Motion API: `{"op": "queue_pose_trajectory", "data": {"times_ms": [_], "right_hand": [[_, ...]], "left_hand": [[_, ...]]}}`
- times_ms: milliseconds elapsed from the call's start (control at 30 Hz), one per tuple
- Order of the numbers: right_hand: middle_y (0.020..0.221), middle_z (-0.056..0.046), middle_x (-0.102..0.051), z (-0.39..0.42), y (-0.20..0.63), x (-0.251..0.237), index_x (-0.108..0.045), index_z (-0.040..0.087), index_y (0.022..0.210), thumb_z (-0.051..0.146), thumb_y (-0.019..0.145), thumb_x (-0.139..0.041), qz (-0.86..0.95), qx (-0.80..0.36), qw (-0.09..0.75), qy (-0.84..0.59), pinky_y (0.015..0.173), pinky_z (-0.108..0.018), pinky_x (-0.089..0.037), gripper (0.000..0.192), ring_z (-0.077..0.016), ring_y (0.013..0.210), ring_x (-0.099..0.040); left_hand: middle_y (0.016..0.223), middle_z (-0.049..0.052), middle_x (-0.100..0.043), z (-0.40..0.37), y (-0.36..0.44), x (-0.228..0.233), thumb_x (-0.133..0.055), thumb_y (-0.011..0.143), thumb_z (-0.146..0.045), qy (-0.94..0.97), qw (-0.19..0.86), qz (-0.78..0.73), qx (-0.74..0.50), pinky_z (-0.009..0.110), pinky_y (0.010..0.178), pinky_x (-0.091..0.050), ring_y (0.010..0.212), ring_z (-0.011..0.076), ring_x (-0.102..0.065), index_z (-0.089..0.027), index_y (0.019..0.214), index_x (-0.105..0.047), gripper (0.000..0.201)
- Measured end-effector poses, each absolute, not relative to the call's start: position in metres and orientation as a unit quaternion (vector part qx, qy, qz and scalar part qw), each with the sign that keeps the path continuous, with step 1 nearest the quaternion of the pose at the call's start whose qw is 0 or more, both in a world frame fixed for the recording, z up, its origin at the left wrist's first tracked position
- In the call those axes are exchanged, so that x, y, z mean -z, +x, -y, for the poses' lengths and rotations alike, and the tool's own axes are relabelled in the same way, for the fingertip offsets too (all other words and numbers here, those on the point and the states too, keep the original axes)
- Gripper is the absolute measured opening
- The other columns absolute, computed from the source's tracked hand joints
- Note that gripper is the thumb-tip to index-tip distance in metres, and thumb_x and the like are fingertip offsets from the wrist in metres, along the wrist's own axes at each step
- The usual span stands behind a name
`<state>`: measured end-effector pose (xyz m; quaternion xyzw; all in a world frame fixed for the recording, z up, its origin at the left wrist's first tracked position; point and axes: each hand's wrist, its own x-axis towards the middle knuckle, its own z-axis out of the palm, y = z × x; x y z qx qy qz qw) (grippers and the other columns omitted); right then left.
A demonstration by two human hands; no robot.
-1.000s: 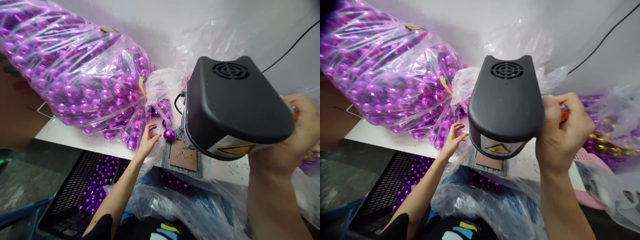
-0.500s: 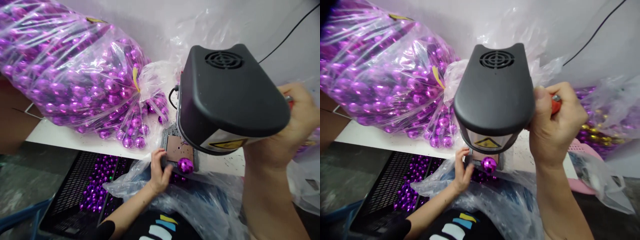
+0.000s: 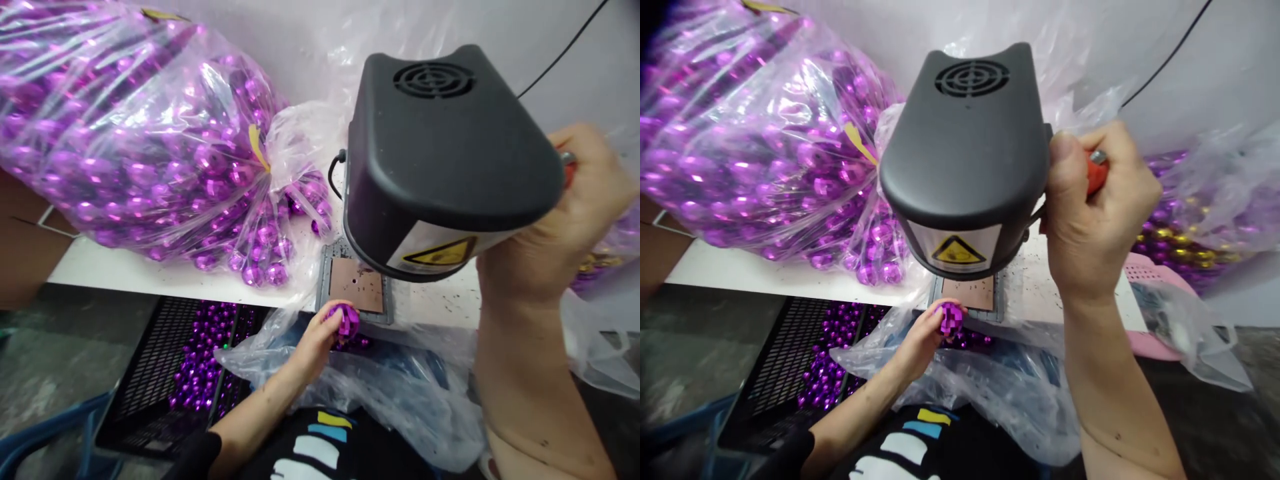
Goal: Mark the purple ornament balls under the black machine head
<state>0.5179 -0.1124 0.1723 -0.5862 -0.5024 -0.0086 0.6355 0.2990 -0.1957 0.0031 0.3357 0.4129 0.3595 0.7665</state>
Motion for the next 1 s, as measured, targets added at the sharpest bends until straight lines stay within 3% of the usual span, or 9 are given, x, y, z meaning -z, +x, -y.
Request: {"op": "queue_pose_trajectory", "data": {"times_ms": [100, 300, 433, 533, 667, 867, 1000], "right_hand": [[0.064, 0.003, -0.033, 0.112, 0.517, -0.173, -0.049, 0.012, 0.076, 0.044, 0.091, -0.056, 0.498, 0.003, 0.639, -0.585, 0.055, -0.018, -0.019, 0.036, 0.0014, 0.06, -0.033], [0.061, 0.003, -0.034, 0.113, 0.516, -0.175, -0.05, 0.012, 0.076, 0.044, 0.091, -0.056, 0.486, -0.023, 0.641, -0.594, 0.056, -0.018, -0.019, 0.035, 0.0012, 0.06, -0.036], [0.058, 0.005, -0.035, 0.113, 0.517, -0.173, -0.052, 0.012, 0.077, 0.043, 0.092, -0.056, 0.487, -0.038, 0.643, -0.59, 0.054, -0.017, -0.02, 0.035, 0.0024, 0.056, -0.036], [0.06, 0.005, -0.037, 0.114, 0.517, -0.173, -0.052, 0.011, 0.078, 0.04, 0.093, -0.055, 0.491, -0.026, 0.638, -0.593, 0.055, -0.015, -0.022, 0.033, 0.0037, 0.057, -0.038], [0.065, 0.004, -0.038, 0.114, 0.517, -0.172, -0.051, 0.01, 0.078, 0.037, 0.092, -0.057, 0.498, -0.017, 0.635, -0.591, 0.057, -0.015, -0.023, 0.031, 0.0029, 0.06, -0.038], [0.068, 0.002, -0.04, 0.113, 0.52, -0.17, -0.051, 0.011, 0.077, 0.039, 0.09, -0.059, 0.504, -0.003, 0.63, -0.591, 0.062, -0.018, -0.027, 0.032, -0.0002, 0.067, -0.038], [0.066, 0.002, -0.037, 0.113, 0.521, -0.17, -0.05, 0.011, 0.075, 0.053, 0.091, -0.056, 0.519, 0.016, 0.622, -0.585, 0.062, -0.019, -0.024, 0.046, -0.0012, 0.066, -0.034]], "left_hand": [[0.087, 0.007, -0.07, 0.18, 0.292, -0.006, -0.072, 0.085, -0.057, 0.199, 0.857, -0.343, -0.328, 0.023, 0.062, -0.05, 0.067, 0.0127, -0.064, -0.012, 0.11, -0.07, 0.051], [0.107, 0.016, -0.075, 0.158, 0.279, -0.001, -0.057, 0.096, -0.059, 0.095, 0.91, -0.283, -0.289, 0.03, 0.072, -0.06, 0.082, 0.0214, -0.076, -0.011, 0.116, -0.065, 0.053], [0.106, 0.016, -0.076, 0.154, 0.271, -0.009, -0.06, 0.095, -0.058, 0.094, 0.898, -0.287, -0.32, 0.03, 0.071, -0.059, 0.08, 0.0203, -0.075, -0.012, 0.114, -0.065, 0.05], [0.108, 0.014, -0.076, 0.15, 0.265, -0.016, -0.076, 0.086, -0.045, 0.133, 0.87, -0.309, -0.36, 0.026, 0.073, -0.057, 0.09, 0.0196, -0.074, -0.013, 0.113, -0.068, 0.042], [0.109, 0.009, -0.075, 0.139, 0.265, -0.02, -0.088, 0.072, -0.032, 0.237, 0.822, -0.348, -0.383, 0.028, 0.083, -0.054, 0.095, 0.0199, -0.072, -0.015, 0.121, -0.068, 0.056], [0.108, 0.004, -0.071, 0.124, 0.289, -0.008, -0.083, 0.078, -0.039, 0.442, 0.664, -0.422, -0.43, 0.03, 0.097, -0.045, 0.104, 0.0187, -0.063, -0.019, 0.114, -0.068, 0.044], [0.116, 0.007, -0.069, 0.121, 0.306, 0.007, -0.077, 0.083, -0.038, 0.528, 0.583, -0.441, -0.432, 0.035, 0.103, -0.043, 0.111, 0.0223, -0.061, -0.019, 0.117, -0.065, 0.04]]}}
